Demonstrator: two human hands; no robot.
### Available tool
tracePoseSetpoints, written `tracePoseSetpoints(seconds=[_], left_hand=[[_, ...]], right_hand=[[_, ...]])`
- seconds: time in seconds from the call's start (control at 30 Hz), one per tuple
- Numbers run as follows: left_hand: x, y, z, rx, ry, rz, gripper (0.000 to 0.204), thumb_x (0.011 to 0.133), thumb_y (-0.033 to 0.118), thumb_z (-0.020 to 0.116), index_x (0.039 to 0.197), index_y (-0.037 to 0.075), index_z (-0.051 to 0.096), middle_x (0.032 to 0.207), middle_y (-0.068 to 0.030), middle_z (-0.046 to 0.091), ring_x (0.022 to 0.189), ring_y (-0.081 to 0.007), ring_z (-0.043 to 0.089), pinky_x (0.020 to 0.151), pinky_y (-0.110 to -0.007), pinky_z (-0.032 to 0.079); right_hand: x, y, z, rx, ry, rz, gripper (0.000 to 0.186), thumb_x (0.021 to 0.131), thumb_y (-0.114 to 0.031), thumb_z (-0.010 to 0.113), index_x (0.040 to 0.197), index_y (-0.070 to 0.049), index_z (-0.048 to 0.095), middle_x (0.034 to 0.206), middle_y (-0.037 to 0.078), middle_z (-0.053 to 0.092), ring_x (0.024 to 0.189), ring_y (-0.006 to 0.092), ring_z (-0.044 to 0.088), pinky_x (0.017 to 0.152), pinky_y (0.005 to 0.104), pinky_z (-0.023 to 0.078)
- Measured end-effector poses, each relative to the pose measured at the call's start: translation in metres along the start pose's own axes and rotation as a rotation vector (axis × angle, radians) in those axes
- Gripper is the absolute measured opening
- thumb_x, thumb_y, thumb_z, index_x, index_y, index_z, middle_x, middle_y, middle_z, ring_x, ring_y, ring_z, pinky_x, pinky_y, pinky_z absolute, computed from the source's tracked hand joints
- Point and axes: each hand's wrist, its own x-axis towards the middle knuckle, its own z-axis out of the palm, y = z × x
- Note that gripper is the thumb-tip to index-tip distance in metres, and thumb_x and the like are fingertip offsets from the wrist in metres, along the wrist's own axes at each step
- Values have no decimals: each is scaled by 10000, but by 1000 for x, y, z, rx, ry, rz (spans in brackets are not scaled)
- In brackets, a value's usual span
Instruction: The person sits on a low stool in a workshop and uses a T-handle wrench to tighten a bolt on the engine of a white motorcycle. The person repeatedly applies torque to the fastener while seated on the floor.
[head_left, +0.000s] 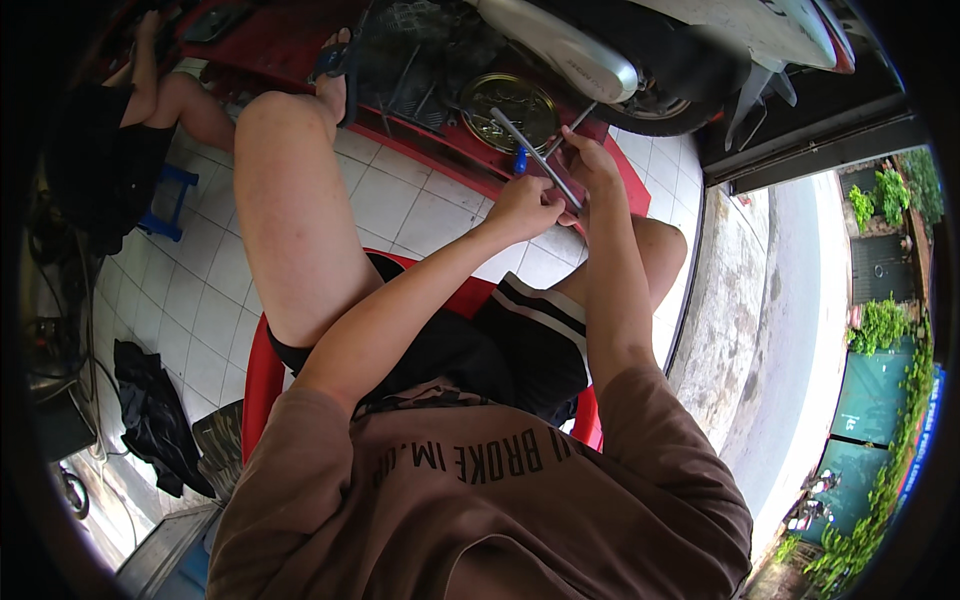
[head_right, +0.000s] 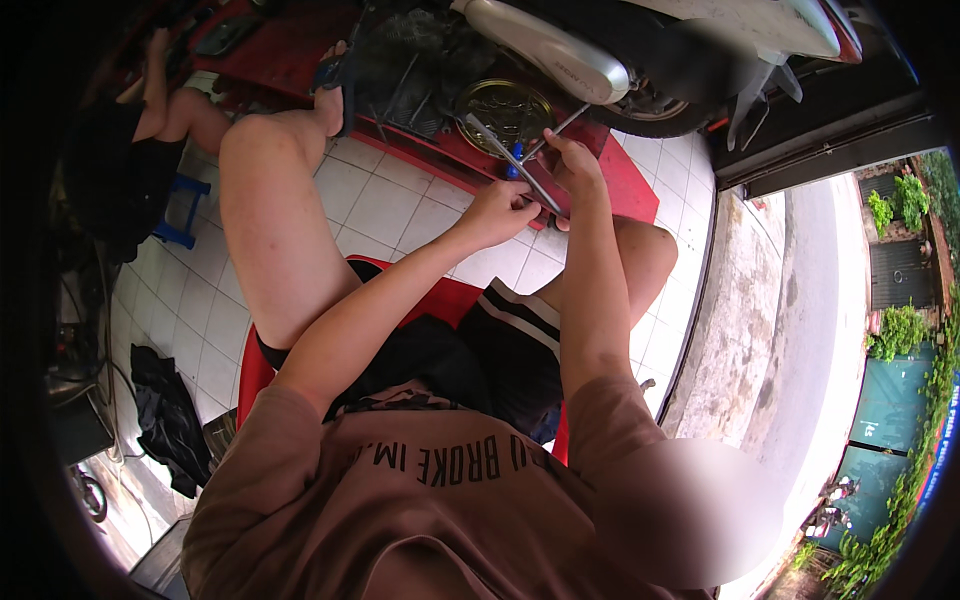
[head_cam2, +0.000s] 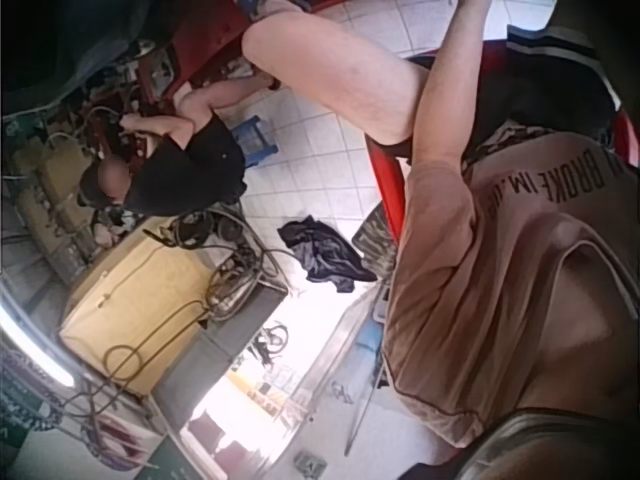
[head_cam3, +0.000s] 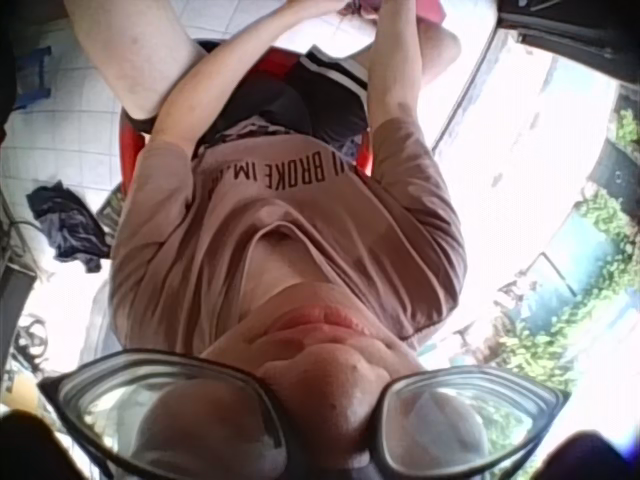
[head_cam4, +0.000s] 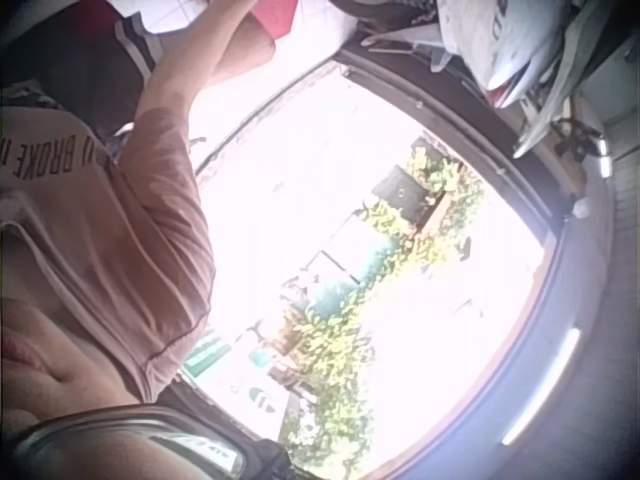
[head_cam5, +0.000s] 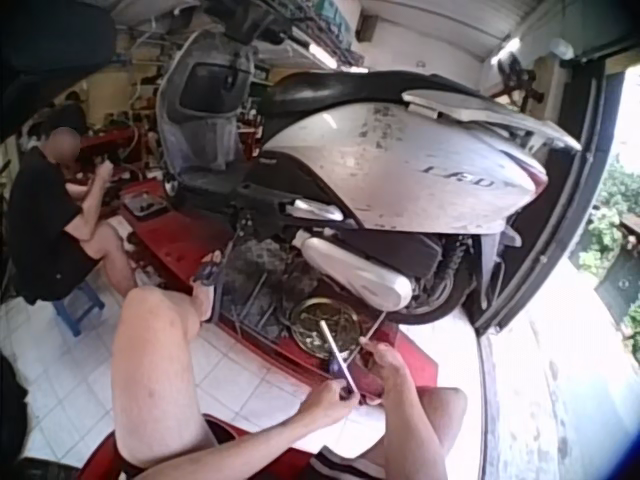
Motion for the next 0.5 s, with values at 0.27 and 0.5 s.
tracePoseSetpoints(seconds=[0.27,0.5], left_hand=[[-1,10,-8,95,317,-8,650,806,182,608,1382,5,366,715,-133,652,664,-265,645,646,-349,492],[3,-8,6,10,118,-76,648,795,188,627,1365,8,377,754,-129,654,717,-268,652,647,-368,487]], right_hand=[[9,2,-4,42,25,10,135,891,-141,615,921,-9,610,842,84,648,726,174,624,585,260,512],[4,0,3,46,16,45,116,884,-129,614,910,-16,611,794,73,632,694,164,602,610,258,504]])
